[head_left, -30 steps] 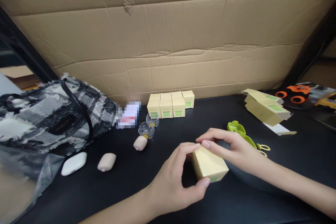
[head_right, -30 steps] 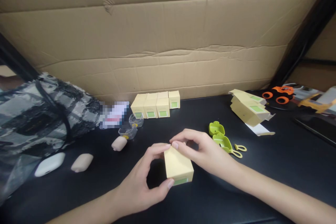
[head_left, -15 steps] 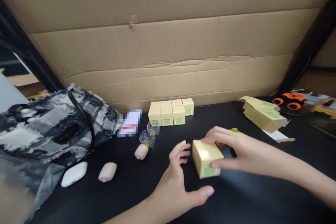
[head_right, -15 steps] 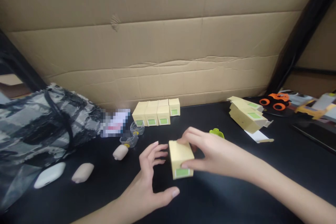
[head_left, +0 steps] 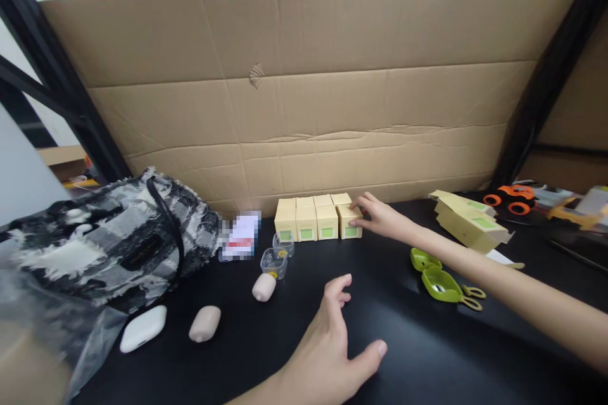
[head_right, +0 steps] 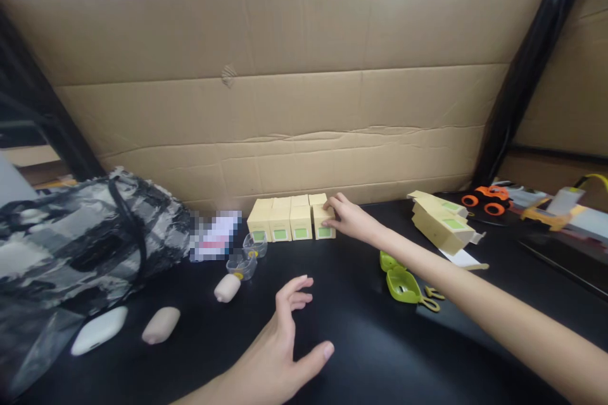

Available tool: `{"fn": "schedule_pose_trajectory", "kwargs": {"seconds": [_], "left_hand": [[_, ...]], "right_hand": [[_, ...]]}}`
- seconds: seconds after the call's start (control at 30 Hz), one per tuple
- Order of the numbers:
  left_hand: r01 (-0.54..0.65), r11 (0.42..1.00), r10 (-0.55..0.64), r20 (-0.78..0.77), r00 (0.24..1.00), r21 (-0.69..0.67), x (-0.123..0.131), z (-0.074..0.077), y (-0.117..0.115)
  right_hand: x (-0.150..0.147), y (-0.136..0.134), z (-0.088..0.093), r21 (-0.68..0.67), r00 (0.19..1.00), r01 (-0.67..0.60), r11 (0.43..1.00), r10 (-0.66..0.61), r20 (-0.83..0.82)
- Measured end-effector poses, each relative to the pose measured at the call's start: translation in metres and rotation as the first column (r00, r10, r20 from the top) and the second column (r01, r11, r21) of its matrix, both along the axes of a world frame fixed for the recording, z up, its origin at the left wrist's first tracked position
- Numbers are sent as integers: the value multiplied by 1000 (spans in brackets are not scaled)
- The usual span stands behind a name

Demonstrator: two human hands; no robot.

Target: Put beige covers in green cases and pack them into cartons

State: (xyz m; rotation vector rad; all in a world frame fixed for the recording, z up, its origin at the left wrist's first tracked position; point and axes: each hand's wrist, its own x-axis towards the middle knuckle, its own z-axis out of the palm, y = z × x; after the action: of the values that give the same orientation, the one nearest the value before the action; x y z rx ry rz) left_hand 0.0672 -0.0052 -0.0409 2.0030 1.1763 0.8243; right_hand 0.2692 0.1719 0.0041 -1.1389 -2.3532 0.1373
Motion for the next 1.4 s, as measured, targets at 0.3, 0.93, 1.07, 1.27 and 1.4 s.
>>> {"fn": "schedule_pose_trajectory", "kwargs": {"seconds": [0.3,0.93,1.07,1.27,1.4], "left_hand": [[17,1000,-18,-49,999,-14,0,4,-1],[-51,999,49,88,995,20,-1,3,7],[-61,997,66,117,991,-46,0,3,9],[-55,994,59,37,998,-99,0,6,9],[-61,992,61,-2,998,-113,-1,6,8]], "right_hand": [[-4,4,-10,-15,994,-22,1000,21,-106],[88,-44,19,-329,993,62,942,-25,118],[53,-58,14,-285,999,0,958,14,46],[40,-80,16,-354,987,-137,925,158,31],[88,-69,30,-272,995,28,962,0,104]]}}
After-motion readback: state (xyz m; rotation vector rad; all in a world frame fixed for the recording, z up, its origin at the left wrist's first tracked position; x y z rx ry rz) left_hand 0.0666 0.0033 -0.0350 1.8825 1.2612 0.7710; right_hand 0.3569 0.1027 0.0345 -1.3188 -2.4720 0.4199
